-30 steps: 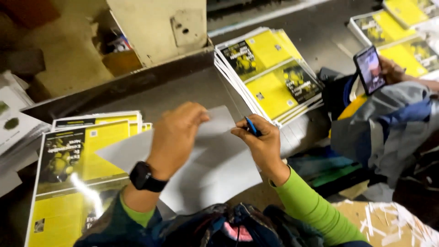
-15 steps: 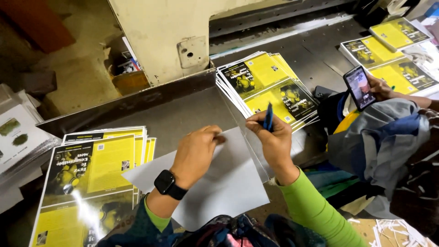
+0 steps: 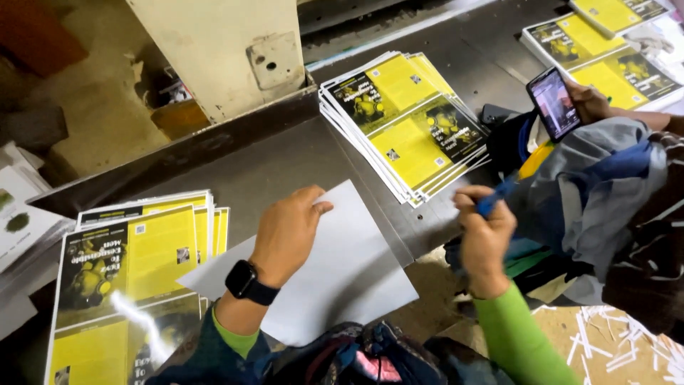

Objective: Using a small hand-held blade to manually cut or score a sheet of paper on a metal work surface in a print shop.

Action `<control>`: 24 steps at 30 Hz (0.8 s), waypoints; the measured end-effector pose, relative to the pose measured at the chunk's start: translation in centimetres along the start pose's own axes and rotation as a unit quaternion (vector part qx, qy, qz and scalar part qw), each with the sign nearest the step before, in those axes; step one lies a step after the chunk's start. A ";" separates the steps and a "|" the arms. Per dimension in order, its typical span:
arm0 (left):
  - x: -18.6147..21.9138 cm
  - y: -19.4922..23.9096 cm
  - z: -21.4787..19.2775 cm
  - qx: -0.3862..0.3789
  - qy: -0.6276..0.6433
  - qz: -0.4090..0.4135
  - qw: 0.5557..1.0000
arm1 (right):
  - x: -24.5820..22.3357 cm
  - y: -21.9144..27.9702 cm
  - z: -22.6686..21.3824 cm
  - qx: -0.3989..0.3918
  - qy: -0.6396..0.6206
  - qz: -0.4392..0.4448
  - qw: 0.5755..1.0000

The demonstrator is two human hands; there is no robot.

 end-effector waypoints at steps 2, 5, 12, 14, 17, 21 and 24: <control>-0.6 0.0 -0.4 0.000 0.002 -0.010 1.000 | 2.6 0.4 -3.2 -0.079 0.117 -0.015 0.990; -1.4 0.2 -0.8 0.004 0.002 -0.033 0.999 | 4.5 3.5 -5.7 -0.251 0.309 0.066 0.915; -2.1 0.0 -1.7 0.040 0.005 -0.016 0.999 | 8.2 6.0 -6.4 -0.286 0.380 0.093 0.875; -2.0 0.4 -2.0 0.041 0.009 -0.025 0.999 | 9.4 6.8 -6.8 -0.262 0.351 0.116 0.891; -2.7 0.6 -2.8 0.055 0.015 -0.042 0.997 | 11.2 6.2 -6.3 -0.229 0.319 0.107 0.913; -4.0 0.9 -3.0 0.072 0.019 -0.067 0.995 | 6.3 4.5 -0.2 -0.267 0.111 -0.032 0.957; -3.9 1.0 -3.1 0.090 0.035 -0.046 0.994 | 5.0 5.0 4.8 -0.326 0.007 0.061 0.943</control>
Point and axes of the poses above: each hand's wrist, its own y-axis away from the middle knuckle, its own z-axis out of the palm, x = y × z, the point moved 5 cm from there along -y, towards the middle knuckle, and after that the axes turned 10 degrees about -z, right-handed, at the moved point
